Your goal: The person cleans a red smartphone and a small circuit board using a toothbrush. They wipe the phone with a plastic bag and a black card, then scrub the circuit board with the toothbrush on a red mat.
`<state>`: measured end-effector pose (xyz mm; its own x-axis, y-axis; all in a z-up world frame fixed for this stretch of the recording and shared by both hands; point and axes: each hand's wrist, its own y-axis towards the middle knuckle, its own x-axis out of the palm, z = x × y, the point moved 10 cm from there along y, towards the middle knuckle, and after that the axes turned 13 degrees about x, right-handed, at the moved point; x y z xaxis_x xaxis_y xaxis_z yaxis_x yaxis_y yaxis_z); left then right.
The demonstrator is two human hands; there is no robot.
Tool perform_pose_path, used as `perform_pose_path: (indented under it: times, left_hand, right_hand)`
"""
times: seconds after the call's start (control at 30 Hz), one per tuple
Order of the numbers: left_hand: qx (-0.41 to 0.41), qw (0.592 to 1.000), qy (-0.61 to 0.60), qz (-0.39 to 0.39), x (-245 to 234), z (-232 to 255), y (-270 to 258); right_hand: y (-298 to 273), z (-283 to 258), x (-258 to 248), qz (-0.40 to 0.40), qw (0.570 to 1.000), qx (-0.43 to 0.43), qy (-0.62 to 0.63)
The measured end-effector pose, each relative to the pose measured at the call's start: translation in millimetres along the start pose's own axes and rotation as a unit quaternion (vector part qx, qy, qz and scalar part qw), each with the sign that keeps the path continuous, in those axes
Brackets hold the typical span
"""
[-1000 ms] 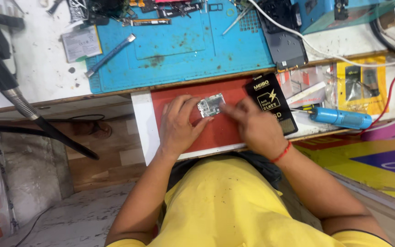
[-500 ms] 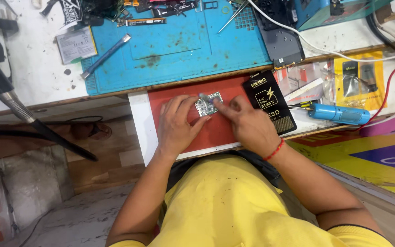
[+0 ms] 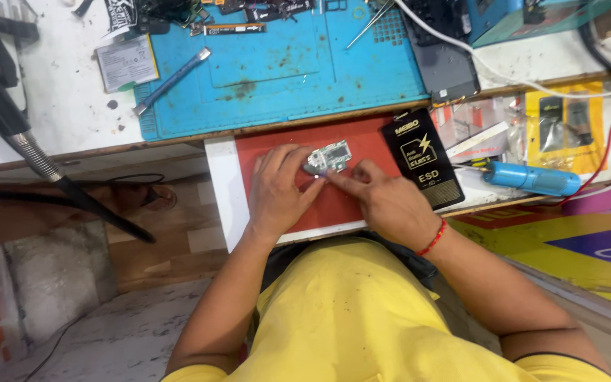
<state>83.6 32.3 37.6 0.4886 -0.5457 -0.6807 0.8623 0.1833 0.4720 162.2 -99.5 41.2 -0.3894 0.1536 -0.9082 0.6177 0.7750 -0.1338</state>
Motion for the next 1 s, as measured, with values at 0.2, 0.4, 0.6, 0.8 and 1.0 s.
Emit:
perform_pose_path:
  times: [0.2, 0.4, 0.6, 0.8, 1.0]
  left_hand:
    - [0.008, 1.0, 0.01, -0.003, 2, 1, 4]
    - [0.02, 0.999, 0.026, -0.01, 4, 4, 6]
    - [0.015, 1.0, 0.02, -0.015, 6, 6, 4]
    - [0.022, 1.0, 0.017, 0.002, 7, 1, 2]
    - [0.017, 1.0, -0.013, 0.012, 8, -5, -6]
  right_hand:
    - [-8, 8, 2, -0.019, 1.0, 0.001, 0.016]
    - [-24, 24, 3, -0.005, 0.999, 0.021, 0.032]
    - [-12, 27, 10, 0.005, 0.997, 0.063, 0.035]
    - [-8, 32, 1, -0.005, 0.995, 0.094, -0.029]
    - [-13, 10, -7, 0.022, 0.999, 0.013, 0.041]
